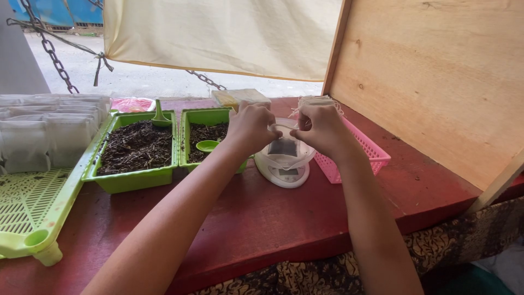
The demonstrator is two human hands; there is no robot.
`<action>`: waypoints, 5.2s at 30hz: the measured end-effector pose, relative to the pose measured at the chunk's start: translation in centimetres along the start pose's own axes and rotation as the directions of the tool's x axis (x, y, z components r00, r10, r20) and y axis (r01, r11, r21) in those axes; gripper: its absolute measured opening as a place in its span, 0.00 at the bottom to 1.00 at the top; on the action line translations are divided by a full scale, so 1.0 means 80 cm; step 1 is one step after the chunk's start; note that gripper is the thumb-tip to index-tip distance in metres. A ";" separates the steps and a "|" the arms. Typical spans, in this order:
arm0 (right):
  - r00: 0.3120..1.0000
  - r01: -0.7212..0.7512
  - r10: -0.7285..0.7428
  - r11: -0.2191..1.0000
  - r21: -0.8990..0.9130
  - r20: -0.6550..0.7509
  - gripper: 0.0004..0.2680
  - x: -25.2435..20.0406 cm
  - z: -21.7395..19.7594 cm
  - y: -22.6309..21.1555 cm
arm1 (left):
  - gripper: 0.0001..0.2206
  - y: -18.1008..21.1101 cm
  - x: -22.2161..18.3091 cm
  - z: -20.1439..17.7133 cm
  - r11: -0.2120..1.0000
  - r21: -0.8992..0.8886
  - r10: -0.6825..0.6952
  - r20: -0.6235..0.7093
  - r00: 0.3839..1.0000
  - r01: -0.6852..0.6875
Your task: Filling small tea bags with loose tea leaves using a spoon and weighing them on a scale
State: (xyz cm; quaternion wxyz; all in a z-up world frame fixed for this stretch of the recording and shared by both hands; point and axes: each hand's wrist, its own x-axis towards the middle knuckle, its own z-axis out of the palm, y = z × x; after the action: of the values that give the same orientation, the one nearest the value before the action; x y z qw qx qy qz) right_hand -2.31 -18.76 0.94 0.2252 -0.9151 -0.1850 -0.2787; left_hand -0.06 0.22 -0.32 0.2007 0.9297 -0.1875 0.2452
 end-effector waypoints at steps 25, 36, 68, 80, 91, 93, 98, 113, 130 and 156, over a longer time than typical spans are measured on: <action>0.960 0.264 -0.262 0.964 0.012 -0.098 0.04 -0.014 -0.021 -0.023 | 0.13 -0.010 -0.010 -0.011 0.998 -0.061 -0.019 0.080 0.997 0.024; 0.973 0.047 -0.037 0.998 -0.038 0.228 0.11 -0.032 -0.037 -0.047 | 0.08 -0.002 -0.026 -0.027 0.990 -0.138 -0.021 -0.024 0.999 0.017; 0.749 0.543 -0.662 0.606 0.581 -0.010 0.04 0.069 0.213 -0.459 | 0.20 -0.380 -0.281 -0.340 0.281 0.591 -0.771 -0.330 0.544 0.756; 0.879 -0.194 -0.242 0.606 0.772 0.411 0.25 0.051 0.265 -0.500 | 0.10 -0.328 -0.274 -0.321 0.803 -0.044 -0.570 -0.352 0.743 0.595; 0.897 -0.428 0.060 0.360 0.829 0.438 0.21 0.045 0.103 -0.354 | 0.09 -0.172 -0.188 -0.263 0.849 -0.517 -0.220 -0.161 0.962 0.107; 0.962 -0.251 -0.005 0.382 0.889 0.273 0.19 0.043 0.087 -0.304 | 0.16 -0.146 -0.158 -0.234 0.889 -0.457 -0.140 -0.298 0.944 -0.012; 0.997 0.054 -0.079 0.512 0.857 -0.016 0.20 0.017 0.011 -0.180 | 0.08 -0.048 -0.086 -0.163 0.842 -0.471 -0.003 -0.492 0.871 -0.263; 0.954 -0.288 0.289 0.957 0.016 -0.077 0.10 -0.051 -0.089 0.111 | 0.18 0.148 0.008 0.011 0.970 -0.186 0.154 -0.036 0.987 -0.158; 0.882 -0.159 0.376 0.805 -0.571 0.284 0.08 -0.025 -0.053 0.068 | 0.08 0.028 -0.021 -0.006 0.988 0.026 0.153 0.007 0.988 -0.154; 0.997 -0.013 0.002 0.987 -0.158 -0.071 0.08 -0.022 -0.018 -0.011 | 0.10 -0.015 -0.040 -0.003 0.977 0.165 0.146 -0.066 0.987 -0.133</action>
State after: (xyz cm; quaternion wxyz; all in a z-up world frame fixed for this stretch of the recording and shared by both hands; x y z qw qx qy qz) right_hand -4.71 -19.11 1.26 0.1592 -0.9203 -0.1509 -0.3239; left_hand -2.18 2.12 -2.14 0.1149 0.9171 -0.2241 0.3090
